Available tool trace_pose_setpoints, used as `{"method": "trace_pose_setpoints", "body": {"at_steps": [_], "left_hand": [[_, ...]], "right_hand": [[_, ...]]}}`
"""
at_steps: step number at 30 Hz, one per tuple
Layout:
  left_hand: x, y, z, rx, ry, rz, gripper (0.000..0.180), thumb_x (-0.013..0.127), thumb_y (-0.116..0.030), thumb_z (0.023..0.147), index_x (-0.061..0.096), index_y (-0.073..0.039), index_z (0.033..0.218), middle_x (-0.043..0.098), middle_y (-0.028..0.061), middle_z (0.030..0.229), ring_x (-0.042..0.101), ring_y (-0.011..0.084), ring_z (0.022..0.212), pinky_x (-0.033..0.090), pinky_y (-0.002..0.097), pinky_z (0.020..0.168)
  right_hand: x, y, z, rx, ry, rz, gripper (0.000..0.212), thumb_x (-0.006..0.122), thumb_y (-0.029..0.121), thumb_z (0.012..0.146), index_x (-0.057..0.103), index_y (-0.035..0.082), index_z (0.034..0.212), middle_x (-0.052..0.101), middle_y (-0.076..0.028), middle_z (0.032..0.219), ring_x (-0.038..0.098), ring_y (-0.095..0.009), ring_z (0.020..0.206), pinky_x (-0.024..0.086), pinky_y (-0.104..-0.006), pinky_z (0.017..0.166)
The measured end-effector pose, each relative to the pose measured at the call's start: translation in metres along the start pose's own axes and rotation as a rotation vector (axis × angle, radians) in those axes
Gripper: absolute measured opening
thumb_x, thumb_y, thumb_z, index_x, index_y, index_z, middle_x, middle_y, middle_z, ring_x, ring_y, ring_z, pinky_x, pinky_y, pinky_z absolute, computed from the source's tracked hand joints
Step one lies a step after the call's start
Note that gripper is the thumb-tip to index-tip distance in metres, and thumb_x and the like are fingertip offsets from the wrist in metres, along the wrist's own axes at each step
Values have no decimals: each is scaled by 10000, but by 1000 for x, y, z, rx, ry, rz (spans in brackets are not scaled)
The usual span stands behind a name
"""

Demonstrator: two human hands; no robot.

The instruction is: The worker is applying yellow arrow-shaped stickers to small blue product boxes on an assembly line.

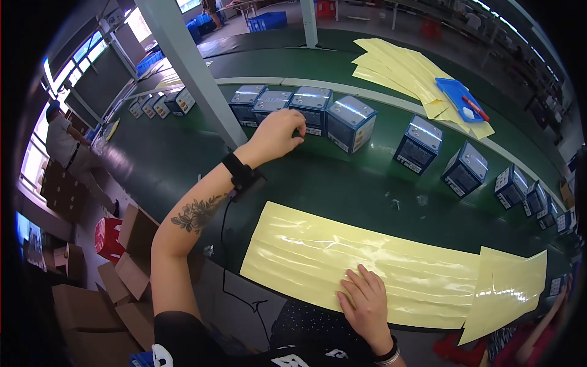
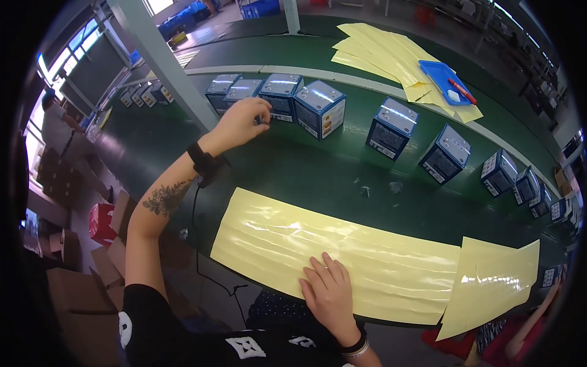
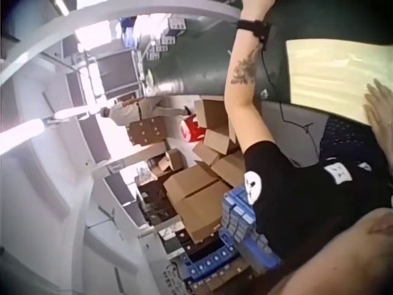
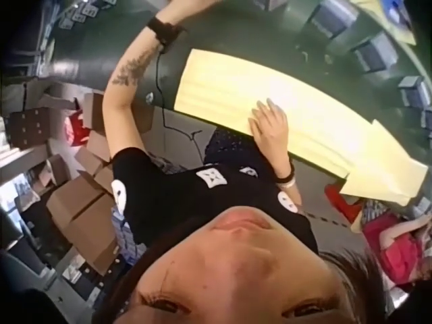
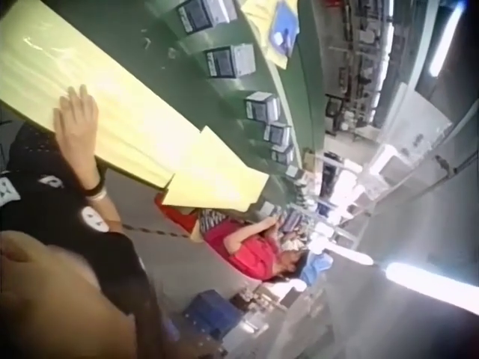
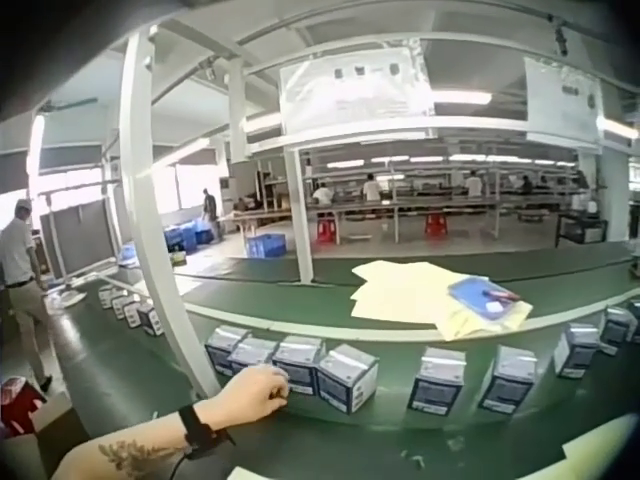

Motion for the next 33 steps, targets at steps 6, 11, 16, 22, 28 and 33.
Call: {"method": "trace_pose_setpoints", "body": {"at_steps": [6,11,16,22,28,33], "left_hand": [[-19,44,33,-58,-114,-155,160,722,-62,743,609,-16,846,660,141,1128,623,319,1033,479,361,891],[-2,56,45,-137,-46,-157,173,720,-65,752,607,-10,871,675,135,1110,627,313,1048,476,360,907],[1,60,43,-155,-159,-107,163,713,-73,772,613,-16,888,684,111,1087,654,285,978,503,355,863],[-2,53,34,-47,-310,-17,177,703,-94,793,664,-49,959,681,87,1109,672,266,923,529,352,823],[-4,48,38,-61,-278,95,376,737,-124,762,648,-96,1126,623,84,1229,656,277,981,522,353,859],[14,-10,71,68,-98,315,731,797,-160,682,489,-128,1344,443,125,1435,504,329,1230,414,421,1021]], "right_hand": [[-2,-4,-2,2,-10,0,236,730,96,773,675,21,990,643,-127,1147,545,-345,1184,416,-462,979],[-6,-10,-5,7,-10,21,242,734,98,767,676,27,990,649,-119,1132,550,-339,1175,417,-461,978],[-8,-15,-8,22,-14,27,235,733,98,767,676,32,985,655,-113,1119,552,-329,1174,416,-460,981],[-11,-20,-10,31,-1,29,228,731,98,768,675,32,979,656,-110,1118,553,-327,1174,416,-459,983],[-16,-25,-11,29,-15,24,216,723,102,776,676,32,974,656,-106,1121,552,-326,1175,415,-456,985],[-23,-29,-15,26,-34,-3,204,716,107,784,677,32,970,657,-105,1118,553,-324,1173,417,-455,984]]}}
Point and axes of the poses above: each hand's wrist, its own z-axis towards the middle knuckle, its own x-axis out of the palm, y = z × x, the point moved 8 cm from there along z, towards the middle knuckle
